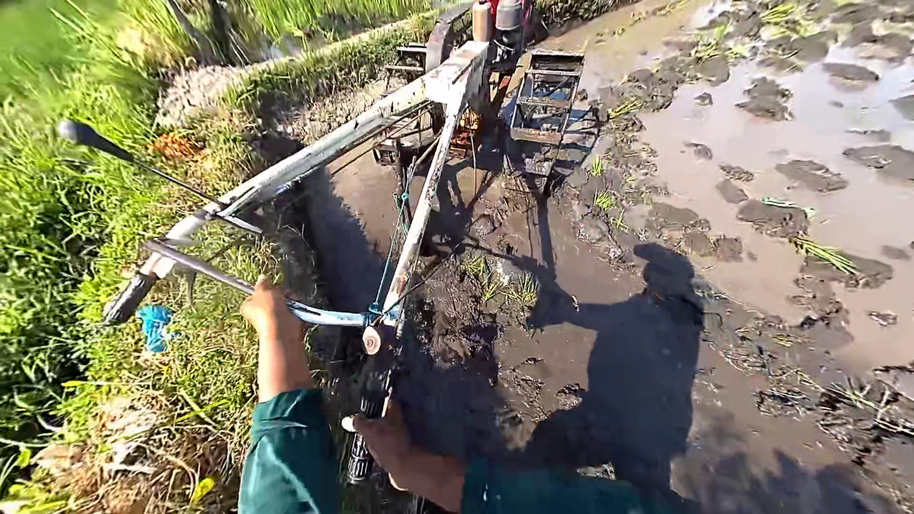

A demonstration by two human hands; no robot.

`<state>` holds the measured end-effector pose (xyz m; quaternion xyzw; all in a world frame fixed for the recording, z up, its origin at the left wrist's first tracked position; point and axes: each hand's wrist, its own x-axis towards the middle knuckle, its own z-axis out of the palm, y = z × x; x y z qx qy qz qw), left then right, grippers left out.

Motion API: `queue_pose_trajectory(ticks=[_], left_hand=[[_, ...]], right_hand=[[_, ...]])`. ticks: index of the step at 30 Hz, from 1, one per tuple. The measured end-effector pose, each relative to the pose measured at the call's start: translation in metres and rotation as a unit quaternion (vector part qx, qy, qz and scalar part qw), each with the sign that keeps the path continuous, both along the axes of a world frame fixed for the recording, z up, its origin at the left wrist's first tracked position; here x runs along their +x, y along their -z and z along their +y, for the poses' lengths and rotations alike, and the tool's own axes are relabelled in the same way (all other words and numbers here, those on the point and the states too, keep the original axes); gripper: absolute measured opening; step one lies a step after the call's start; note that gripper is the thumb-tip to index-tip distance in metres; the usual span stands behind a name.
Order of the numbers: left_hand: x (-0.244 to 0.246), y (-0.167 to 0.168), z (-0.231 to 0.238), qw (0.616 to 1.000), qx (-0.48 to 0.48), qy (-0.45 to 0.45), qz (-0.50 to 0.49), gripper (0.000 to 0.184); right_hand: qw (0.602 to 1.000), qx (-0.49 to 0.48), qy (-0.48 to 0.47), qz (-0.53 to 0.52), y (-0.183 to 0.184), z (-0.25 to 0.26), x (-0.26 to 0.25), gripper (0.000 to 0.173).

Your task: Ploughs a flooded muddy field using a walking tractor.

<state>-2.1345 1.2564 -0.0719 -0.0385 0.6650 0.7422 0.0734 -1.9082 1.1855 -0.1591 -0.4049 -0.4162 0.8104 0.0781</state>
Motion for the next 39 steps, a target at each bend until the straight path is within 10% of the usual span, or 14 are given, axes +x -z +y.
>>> queue_pose_trajectory(ticks=[6,13,39], left_hand=[[-0.057,-0.009,0.091,0.972,-0.232,0.038,-0.012,0.049],[-0.096,-0.002,0.238,0.970,-0.239,0.055,-0.002,0.051],[-0.510,0.021,0.507,0.982,-0.107,0.148,0.037,0.030]], right_hand=[[0.992,0.080,0.019,-0.100,0.001,0.085,-0.066,0.056],[0.975,0.140,0.019,-0.171,-0.004,0.213,-0.093,0.051],[0.994,0.050,0.071,-0.060,0.023,0.449,-0.527,0.050]])
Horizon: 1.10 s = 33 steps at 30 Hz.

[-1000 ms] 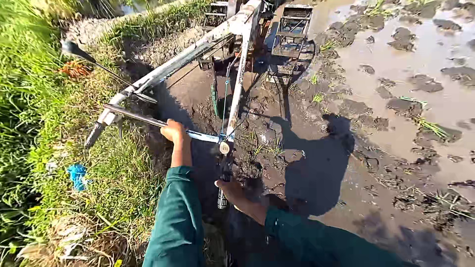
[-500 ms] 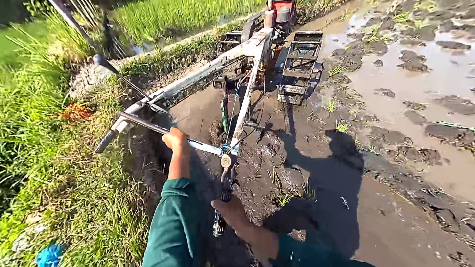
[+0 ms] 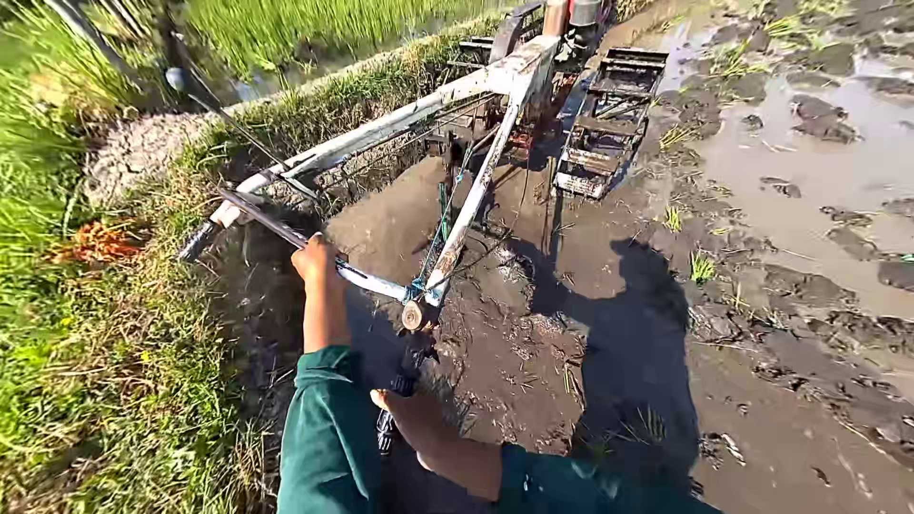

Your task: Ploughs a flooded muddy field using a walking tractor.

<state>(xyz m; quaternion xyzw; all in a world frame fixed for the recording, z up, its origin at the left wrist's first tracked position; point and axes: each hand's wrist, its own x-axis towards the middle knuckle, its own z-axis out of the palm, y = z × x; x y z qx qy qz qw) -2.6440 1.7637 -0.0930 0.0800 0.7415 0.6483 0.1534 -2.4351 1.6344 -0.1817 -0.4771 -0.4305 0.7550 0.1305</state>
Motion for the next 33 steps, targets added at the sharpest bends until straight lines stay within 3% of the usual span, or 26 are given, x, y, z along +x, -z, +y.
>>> queue_pose_trajectory(ticks=[5,9,12,17,22,26,29,33], left_hand=[[-0.066,0.005,0.050,0.999,-0.049,0.001,-0.010,0.036],[-0.093,0.005,0.086,0.994,-0.105,0.010,-0.017,0.038],[-0.049,0.008,0.119,0.994,-0.103,0.012,-0.025,0.032],[0.027,0.034,0.179,0.997,-0.030,0.045,-0.052,0.036],[0.101,0.025,0.250,0.995,0.044,0.067,-0.052,0.038],[0.131,0.022,0.306,0.978,0.144,0.135,-0.071,0.039],[0.100,0.019,0.354,0.971,0.149,0.172,-0.075,0.042],[0.005,0.020,0.425,0.970,0.143,0.190,-0.048,0.039]], right_hand=[[0.999,0.019,-0.017,0.036,0.001,0.039,-0.055,0.054],[0.997,0.001,0.057,0.050,0.012,0.070,-0.092,0.069],[0.989,0.022,0.143,-0.003,0.029,0.094,-0.072,0.073],[0.972,0.020,0.227,-0.051,0.029,0.153,-0.003,0.047],[0.956,0.081,0.254,-0.121,0.060,0.227,0.055,0.038],[0.919,0.109,0.315,-0.211,0.048,0.289,0.072,0.038],[0.910,0.117,0.310,-0.250,0.032,0.331,0.032,0.041],[0.924,0.127,0.292,-0.214,0.020,0.386,-0.069,0.042]])
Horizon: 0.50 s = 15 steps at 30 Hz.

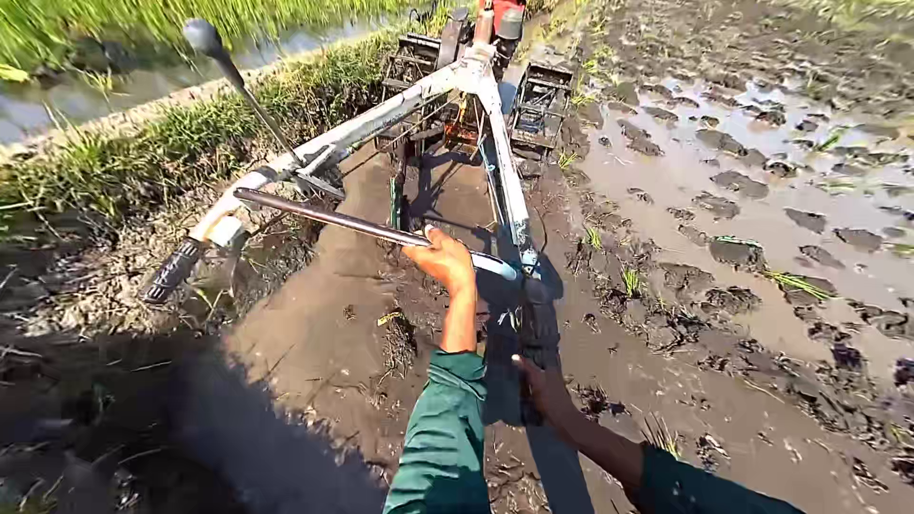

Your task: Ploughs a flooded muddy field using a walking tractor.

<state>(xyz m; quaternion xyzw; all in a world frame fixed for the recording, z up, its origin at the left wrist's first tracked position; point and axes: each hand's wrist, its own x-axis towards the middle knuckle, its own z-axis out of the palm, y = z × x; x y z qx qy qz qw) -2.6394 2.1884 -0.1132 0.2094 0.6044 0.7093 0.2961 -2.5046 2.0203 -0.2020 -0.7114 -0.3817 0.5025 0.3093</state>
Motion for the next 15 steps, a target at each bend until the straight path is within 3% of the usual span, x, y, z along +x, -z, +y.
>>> queue_pose_trajectory(ticks=[5,9,12,15], left_hand=[[-0.123,-0.025,0.082,0.993,-0.100,0.003,0.058,0.047],[-0.193,-0.028,0.146,0.976,-0.185,0.037,0.109,0.055],[-0.174,-0.032,0.173,0.973,-0.181,0.062,0.129,0.057],[-0.116,-0.040,0.216,0.986,-0.139,0.048,0.078,0.059]], right_hand=[[0.998,-0.017,-0.057,-0.010,-0.016,0.074,-0.120,0.045],[0.995,-0.045,-0.022,0.088,-0.028,0.126,-0.193,0.046],[0.992,-0.032,0.079,0.097,-0.011,0.162,-0.184,0.046],[0.994,-0.032,0.096,0.040,-0.016,0.206,-0.135,0.054]])
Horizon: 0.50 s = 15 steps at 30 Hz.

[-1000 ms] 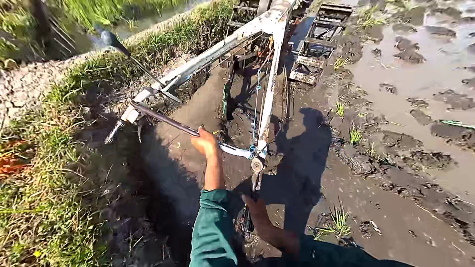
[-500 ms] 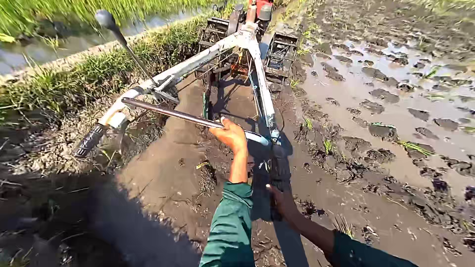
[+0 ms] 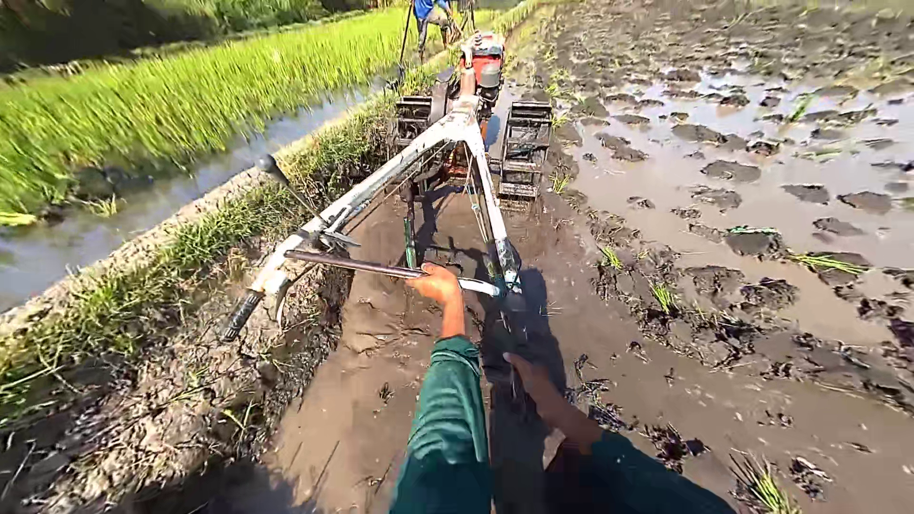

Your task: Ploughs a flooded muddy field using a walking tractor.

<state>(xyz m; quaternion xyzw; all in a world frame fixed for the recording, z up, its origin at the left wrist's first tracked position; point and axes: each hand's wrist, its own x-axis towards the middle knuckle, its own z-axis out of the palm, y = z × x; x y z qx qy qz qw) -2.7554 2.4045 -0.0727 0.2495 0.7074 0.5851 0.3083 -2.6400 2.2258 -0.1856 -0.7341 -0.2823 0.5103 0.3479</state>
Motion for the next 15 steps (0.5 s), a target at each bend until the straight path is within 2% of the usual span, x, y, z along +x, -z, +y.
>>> queue_pose_trajectory(ticks=[2,5,9,12,14,15], left_hand=[[0.032,0.011,0.027,0.999,-0.014,0.035,-0.007,0.061],[0.054,0.029,0.069,0.994,-0.043,0.104,0.015,0.068],[0.084,0.050,0.157,0.995,0.038,0.093,0.031,0.066],[0.046,0.013,0.213,0.990,0.004,0.139,-0.007,0.061],[0.023,0.008,0.274,0.997,0.069,0.030,-0.034,0.050],[0.011,0.014,0.298,0.995,0.091,0.005,-0.035,0.047]], right_hand=[[0.999,-0.001,-0.001,-0.033,-0.003,0.027,0.031,0.054],[0.998,-0.001,0.005,-0.060,0.013,0.080,0.056,0.053],[0.997,0.010,0.042,-0.071,0.007,0.155,0.078,0.053],[1.000,0.023,-0.010,-0.007,0.002,0.221,0.058,0.052],[0.997,0.019,-0.037,0.067,0.007,0.265,0.026,0.048],[0.995,0.016,-0.027,0.093,0.005,0.282,0.007,0.046]])
